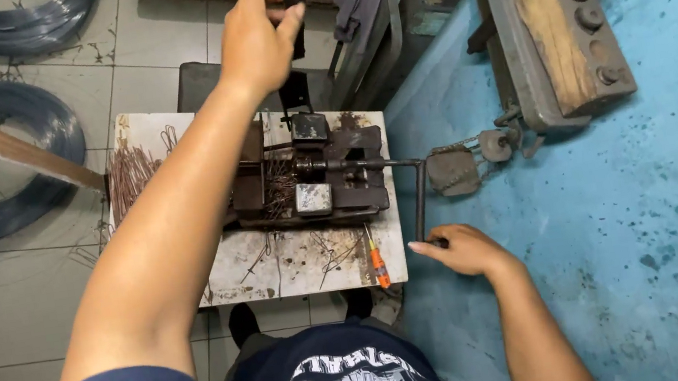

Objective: Manually processing thin metal wires by feeding them into a hand-operated machine and pulling a lever to cut or shape them.

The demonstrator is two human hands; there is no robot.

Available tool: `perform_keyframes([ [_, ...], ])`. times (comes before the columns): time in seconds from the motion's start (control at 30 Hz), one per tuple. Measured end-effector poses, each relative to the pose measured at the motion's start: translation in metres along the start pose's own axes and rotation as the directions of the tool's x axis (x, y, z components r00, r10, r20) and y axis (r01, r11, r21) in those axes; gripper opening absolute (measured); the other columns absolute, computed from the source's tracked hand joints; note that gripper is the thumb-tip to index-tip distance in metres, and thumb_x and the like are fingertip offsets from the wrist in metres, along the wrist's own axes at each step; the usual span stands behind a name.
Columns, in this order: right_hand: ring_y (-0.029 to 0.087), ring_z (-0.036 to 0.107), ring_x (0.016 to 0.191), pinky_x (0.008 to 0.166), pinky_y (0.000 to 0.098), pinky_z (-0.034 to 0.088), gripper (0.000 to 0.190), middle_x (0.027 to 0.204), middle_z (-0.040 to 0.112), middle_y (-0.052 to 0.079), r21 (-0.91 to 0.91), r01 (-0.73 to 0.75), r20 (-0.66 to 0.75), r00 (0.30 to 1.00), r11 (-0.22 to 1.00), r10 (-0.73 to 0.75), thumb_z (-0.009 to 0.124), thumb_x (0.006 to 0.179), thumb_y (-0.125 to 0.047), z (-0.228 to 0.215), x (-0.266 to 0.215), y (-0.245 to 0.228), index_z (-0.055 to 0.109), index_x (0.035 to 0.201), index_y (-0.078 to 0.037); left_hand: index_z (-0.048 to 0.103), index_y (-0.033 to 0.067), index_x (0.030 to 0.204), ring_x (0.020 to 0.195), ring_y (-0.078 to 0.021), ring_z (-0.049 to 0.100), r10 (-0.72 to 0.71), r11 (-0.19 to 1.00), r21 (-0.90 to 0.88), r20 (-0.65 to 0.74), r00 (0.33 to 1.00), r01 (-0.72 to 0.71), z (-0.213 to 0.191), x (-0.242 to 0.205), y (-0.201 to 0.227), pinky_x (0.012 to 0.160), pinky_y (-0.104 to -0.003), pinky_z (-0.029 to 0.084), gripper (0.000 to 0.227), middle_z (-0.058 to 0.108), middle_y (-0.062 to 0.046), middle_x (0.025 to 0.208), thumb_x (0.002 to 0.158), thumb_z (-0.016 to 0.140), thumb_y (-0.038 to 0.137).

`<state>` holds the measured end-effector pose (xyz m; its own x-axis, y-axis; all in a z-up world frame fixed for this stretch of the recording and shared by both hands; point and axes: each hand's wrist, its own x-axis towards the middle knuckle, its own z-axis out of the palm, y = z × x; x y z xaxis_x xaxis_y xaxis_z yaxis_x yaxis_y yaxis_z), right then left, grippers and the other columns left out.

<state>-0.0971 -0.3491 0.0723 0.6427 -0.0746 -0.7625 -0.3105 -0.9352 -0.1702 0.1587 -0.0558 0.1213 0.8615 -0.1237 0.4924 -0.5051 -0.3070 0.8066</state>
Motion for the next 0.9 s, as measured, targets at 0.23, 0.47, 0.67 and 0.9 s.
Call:
perform_keyframes([
  [0.23, 0.028, 0.046, 0.140, 0.114, 0.0420, 0.040, 0.096, 0.153, 0.048, 0.009, -0.018, -0.004, -0.043, 0.999, 1.000, 0.003, 0.043, 0.082, -0.079, 0.015, 0.024, 0.004, 0.050, 0.145, -0.008, 0.052, 0.0122, 0.131, 0.114, -0.0320, 0.063, -0.184, 0.977, 0.129, 0.124, 0.975, 0.167, -0.009, 0.002, -0.029, 0.094, -0.045, 0.051, 0.033, 0.067, -0.010, 0.129, 0.100, 0.059, 0.020],
  [0.47, 0.029, 0.035, 0.145, 0.114, 0.0479, 0.037, 0.081, 0.152, 0.047, 0.008, -0.006, 0.016, -0.101, 0.995, 1.000, -0.016, 0.046, 0.087, -0.072, 0.029, 0.045, 0.008, 0.051, 0.145, -0.015, 0.051, 0.0056, 0.139, 0.127, -0.0307, 0.059, -0.202, 0.979, 0.050, 0.075, 0.977, 0.199, -0.056, -0.042, -0.009, 0.105, -0.045, 0.047, 0.044, 0.058, -0.015, 0.141, 0.106, 0.042, 0.034],
  [0.67, 0.033, 0.054, 0.132, 0.122, 0.0520, 0.027, 0.071, 0.133, 0.065, 0.012, -0.097, 0.153, -0.289, 0.941, 0.983, -0.175, 0.057, 0.092, -0.066, 0.051, 0.083, 0.031, 0.059, 0.136, -0.010, 0.073, 0.0166, 0.114, 0.102, -0.0276, 0.069, -0.395, 0.647, 0.677, -0.095, 0.914, 0.350, -0.105, -0.207, -0.207, 0.091, -0.044, 0.054, 0.021, 0.072, -0.006, 0.101, 0.099, 0.070, 0.031],
  [0.9, 0.034, 0.043, 0.144, 0.125, 0.0495, 0.019, 0.081, 0.150, 0.053, 0.017, -0.125, 0.054, -0.228, 0.970, 0.991, -0.081, 0.054, 0.093, -0.068, 0.047, 0.089, 0.016, 0.051, 0.146, -0.006, 0.071, 0.0250, 0.121, 0.115, -0.0289, 0.061, -0.679, 0.378, 0.743, -0.184, 0.711, 0.553, -0.146, -0.299, -0.190, 0.097, -0.049, 0.046, 0.032, 0.064, -0.003, 0.116, 0.089, 0.074, 0.032],
])
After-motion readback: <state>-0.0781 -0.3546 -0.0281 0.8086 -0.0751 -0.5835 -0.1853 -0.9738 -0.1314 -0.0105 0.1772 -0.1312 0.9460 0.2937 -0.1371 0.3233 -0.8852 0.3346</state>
